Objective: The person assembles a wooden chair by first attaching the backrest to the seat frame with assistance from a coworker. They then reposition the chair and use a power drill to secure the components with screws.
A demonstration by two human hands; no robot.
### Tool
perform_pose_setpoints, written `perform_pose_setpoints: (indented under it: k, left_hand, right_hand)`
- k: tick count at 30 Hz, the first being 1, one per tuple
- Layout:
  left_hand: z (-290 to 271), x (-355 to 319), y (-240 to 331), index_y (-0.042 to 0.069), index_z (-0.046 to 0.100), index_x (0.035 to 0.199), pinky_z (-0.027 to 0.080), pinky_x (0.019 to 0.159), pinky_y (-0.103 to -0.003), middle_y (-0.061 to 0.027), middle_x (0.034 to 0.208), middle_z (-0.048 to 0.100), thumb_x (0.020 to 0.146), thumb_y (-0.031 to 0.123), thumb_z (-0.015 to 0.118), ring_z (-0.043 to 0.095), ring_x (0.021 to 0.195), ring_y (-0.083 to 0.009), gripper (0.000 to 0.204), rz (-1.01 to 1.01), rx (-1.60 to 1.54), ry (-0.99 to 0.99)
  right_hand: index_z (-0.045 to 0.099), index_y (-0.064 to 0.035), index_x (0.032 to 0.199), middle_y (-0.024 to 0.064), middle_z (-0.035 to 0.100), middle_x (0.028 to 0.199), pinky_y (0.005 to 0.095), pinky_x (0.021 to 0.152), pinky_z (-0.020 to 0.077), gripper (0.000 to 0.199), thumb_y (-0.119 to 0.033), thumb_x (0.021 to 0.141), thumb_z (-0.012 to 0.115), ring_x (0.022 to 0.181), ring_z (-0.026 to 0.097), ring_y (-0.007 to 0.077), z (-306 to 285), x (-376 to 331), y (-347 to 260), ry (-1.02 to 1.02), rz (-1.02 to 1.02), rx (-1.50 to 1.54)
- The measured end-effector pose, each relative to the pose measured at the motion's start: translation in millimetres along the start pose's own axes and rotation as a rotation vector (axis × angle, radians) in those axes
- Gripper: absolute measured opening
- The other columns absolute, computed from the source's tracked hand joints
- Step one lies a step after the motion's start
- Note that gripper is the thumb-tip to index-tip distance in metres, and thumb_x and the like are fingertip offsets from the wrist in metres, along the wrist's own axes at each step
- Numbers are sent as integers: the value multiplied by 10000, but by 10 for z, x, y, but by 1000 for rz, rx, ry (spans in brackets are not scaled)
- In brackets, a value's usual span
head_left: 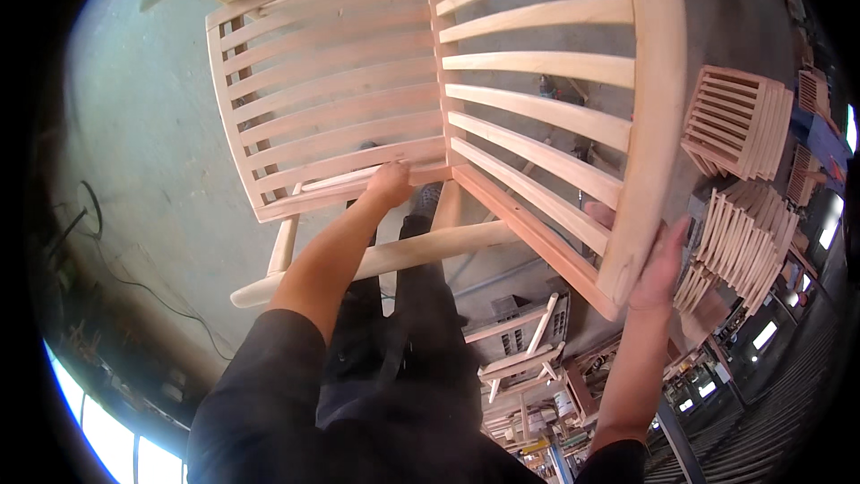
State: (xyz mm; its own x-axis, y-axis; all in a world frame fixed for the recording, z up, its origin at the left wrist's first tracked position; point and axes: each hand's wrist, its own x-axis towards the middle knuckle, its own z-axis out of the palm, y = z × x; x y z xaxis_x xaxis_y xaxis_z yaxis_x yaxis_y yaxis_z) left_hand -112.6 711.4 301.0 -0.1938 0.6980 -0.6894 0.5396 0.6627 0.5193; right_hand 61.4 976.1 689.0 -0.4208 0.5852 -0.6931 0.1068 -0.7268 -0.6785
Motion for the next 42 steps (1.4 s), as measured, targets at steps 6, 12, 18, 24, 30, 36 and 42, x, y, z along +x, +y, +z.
perform_pose_setpoints:
  k: [6,12,18,24,30,36,42]
  left_hand:
    - [604,486,66,-3,595,1197,536,967,-428,-225,1237,641,815,94,665,617,1189,-346,400,-11,193,-121]
    - [751,644,67,7,582,1204,582,855,-429,-201,1178,664,805,101,670,681,1050,-342,419,145,274,-89]
    - [581,778,362,6,654,1110,564,827,-446,-162,1050,697,804,131,636,682,996,-332,331,155,47,-145]
    - [517,828,316,95,720,972,547,817,-460,-155,1068,702,841,289,681,669,1014,-331,238,134,-240,-25]
    - [768,899,274,113,690,1062,544,845,-453,-150,1119,695,865,322,668,662,1039,-345,288,-38,-288,6]
    - [708,889,275,121,684,1080,548,827,-458,-154,1123,693,880,340,652,666,1035,-342,299,-92,-274,-135]
    - [663,744,354,111,701,1057,553,795,-463,-145,1057,710,877,382,627,680,972,-352,334,-51,-318,59]
  right_hand:
    - [543,-11,1321,137,660,1106,360,935,497,513,-288,930,728,1038,632,236,-1545,231,1651,408,-101,-159]
    - [599,-59,1282,58,645,1061,336,843,523,438,-251,918,749,959,615,206,-2349,415,4067,455,-93,-609]
    - [621,-52,1268,73,628,1143,358,927,495,433,-221,895,763,1062,583,211,-1605,1400,4014,130,40,-560]
    - [617,-38,1293,100,611,1232,376,1024,460,466,-195,880,767,1178,551,222,-962,1694,3678,-16,6,-863]
    - [459,-3,1456,148,454,1495,402,1135,352,632,-112,891,719,1360,429,278,-751,1816,4043,180,103,-309]
    - [482,-14,1431,140,504,1402,391,1075,407,608,-145,889,722,1282,467,263,-928,1791,4140,151,43,-484]
    - [469,1,1456,164,429,1523,407,1191,267,598,-161,917,672,1408,379,297,-817,1696,4043,218,81,-858]
